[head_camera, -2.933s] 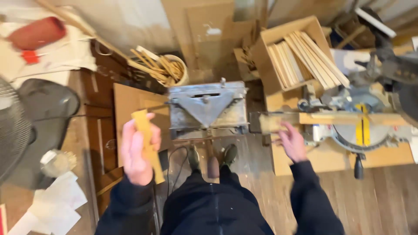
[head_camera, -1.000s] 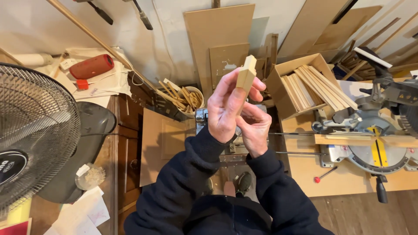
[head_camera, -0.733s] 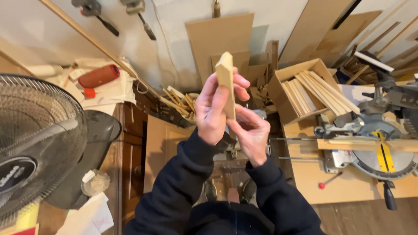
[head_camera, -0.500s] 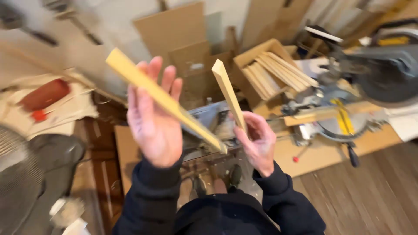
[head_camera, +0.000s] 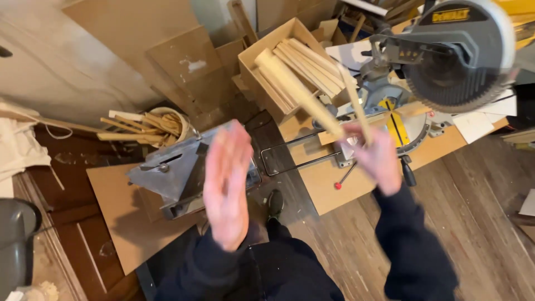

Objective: Cutting wooden frame moulding using a manual mitre guillotine after marking the measurement.

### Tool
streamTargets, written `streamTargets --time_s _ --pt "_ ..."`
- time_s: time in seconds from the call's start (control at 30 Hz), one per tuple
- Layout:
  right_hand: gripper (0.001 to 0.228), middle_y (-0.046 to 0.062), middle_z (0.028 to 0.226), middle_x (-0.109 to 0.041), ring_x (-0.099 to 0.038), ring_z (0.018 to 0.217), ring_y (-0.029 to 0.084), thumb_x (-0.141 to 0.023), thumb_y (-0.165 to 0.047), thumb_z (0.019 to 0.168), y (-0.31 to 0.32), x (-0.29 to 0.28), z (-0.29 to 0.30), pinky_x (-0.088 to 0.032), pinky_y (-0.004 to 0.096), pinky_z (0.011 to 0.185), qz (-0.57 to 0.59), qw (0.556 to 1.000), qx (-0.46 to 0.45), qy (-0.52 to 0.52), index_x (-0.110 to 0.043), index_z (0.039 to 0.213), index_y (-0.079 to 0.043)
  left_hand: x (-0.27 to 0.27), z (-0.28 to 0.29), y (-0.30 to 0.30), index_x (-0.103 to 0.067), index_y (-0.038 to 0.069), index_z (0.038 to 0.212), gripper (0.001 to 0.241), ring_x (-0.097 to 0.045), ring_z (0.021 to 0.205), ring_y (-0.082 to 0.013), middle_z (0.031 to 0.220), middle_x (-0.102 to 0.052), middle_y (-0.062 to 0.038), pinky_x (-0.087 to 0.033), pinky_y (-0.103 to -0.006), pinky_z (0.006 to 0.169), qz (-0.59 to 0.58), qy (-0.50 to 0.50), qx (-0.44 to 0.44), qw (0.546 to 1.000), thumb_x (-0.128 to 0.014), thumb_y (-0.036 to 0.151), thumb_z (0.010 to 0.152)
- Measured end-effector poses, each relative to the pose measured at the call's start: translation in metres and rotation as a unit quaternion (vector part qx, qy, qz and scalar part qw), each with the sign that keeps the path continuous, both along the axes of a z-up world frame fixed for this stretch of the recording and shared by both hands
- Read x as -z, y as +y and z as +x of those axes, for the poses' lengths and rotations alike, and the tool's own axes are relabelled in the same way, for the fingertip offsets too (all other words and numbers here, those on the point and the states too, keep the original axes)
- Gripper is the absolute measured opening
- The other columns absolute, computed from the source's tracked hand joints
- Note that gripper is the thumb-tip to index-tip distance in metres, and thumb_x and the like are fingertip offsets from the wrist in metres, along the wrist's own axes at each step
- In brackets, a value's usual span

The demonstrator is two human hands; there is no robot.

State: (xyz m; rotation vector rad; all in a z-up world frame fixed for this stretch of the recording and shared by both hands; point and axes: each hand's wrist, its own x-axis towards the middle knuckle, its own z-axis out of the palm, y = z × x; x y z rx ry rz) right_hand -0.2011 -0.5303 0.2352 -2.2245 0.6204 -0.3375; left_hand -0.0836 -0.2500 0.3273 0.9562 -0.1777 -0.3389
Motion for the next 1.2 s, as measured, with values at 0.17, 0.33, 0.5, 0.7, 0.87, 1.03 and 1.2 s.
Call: streamTargets --time_s 0.17,0.33,0.5,0.7,0.87,1.03,1.2 --pt "0.025 0.015 0.082 -0.073 -0.072 0.068 0.026 -0.082 -0.025 0.092 -0.129 0.105 0.069 -0.055 0.038 0.065 -0.099 0.991 -0.016 0.087 -0.079 0.106 -0.005 0.089 -0.065 0.068 -0.067 -0.007 0.13 0.03 -0.072 0.113 -0.0233 0.123 -0.076 -0.018 -0.053 -0.0361 0.106 0.188 0.03 0.127 0.973 -0.056 0.007 0.106" --pt "0.022 0.021 0.082 -0.071 -0.072 0.073 0.035 -0.082 -0.024 0.088 -0.199 0.21 0.126 -0.058 0.042 0.074 -0.228 0.966 -0.073 0.094 -0.08 0.097 -0.004 0.155 -0.112 0.13 -0.067 -0.006 0.127 0.03 -0.073 0.107 -0.0182 0.118 -0.077 -0.015 -0.055 -0.0312 0.098 0.285 0.152 0.104 0.941 -0.061 0.008 0.1" --pt "0.03 0.024 0.082 -0.071 -0.071 0.074 0.04 -0.088 -0.019 0.076 -0.197 0.218 0.143 -0.056 0.048 0.071 -0.237 0.947 -0.099 0.191 -0.077 0.098 -0.002 0.195 -0.15 0.174 -0.066 -0.003 0.129 0.034 -0.071 0.108 -0.0161 0.119 -0.077 -0.012 -0.054 -0.0299 0.098 0.33 0.217 0.041 0.918 -0.062 0.013 0.1" --pt "0.033 0.008 0.119 -0.071 -0.069 0.11 0.024 -0.064 -0.01 0.101 -0.322 0.338 0.104 -0.057 0.042 0.093 0.05 0.984 -0.158 -0.06 -0.061 0.132 0.0 0.223 -0.179 0.198 -0.066 -0.001 0.13 0.034 -0.07 0.107 -0.0151 0.119 -0.076 -0.009 -0.054 -0.0294 0.098 0.314 0.224 0.075 0.919 -0.063 0.013 0.099" --pt "0.022 0.0 0.12 -0.068 -0.066 0.11 0.011 -0.054 -0.022 0.116 -0.258 0.269 0.006 -0.056 0.029 0.098 0.175 0.976 -0.128 0.0 -0.059 0.13 -0.006 0.249 -0.202 0.239 -0.068 0.002 0.126 0.032 -0.071 0.104 -0.0135 0.115 -0.078 -0.008 -0.054 -0.0284 0.095 0.387 0.18 0.088 0.9 -0.065 0.017 0.098" --pt "0.031 -0.004 0.105 -0.066 -0.051 0.078 0.005 -0.056 -0.034 0.117 -0.056 0.137 -0.105 -0.041 0.023 0.061 0.064 0.992 -0.048 0.1 -0.066 0.122 -0.005 0.31 -0.201 0.283 -0.069 0.009 0.126 0.036 -0.073 0.108 -0.0226 0.118 -0.076 -0.009 -0.056 -0.034 0.093 0.554 -0.012 0.042 0.832 -0.07 0.025 0.094" --pt "0.019 -0.001 0.079 -0.069 -0.056 0.062 0.005 -0.07 -0.022 0.112 0.09 0.11 -0.218 -0.044 0.025 0.061 0.004 0.981 -0.028 0.191 -0.077 0.108 -0.004 0.358 -0.183 0.295 -0.06 0.008 0.139 0.05 -0.058 0.128 -0.0346 0.139 -0.062 -0.015 -0.046 -0.0462 0.107 0.626 -0.195 0.098 0.748 -0.071 0.025 0.092"
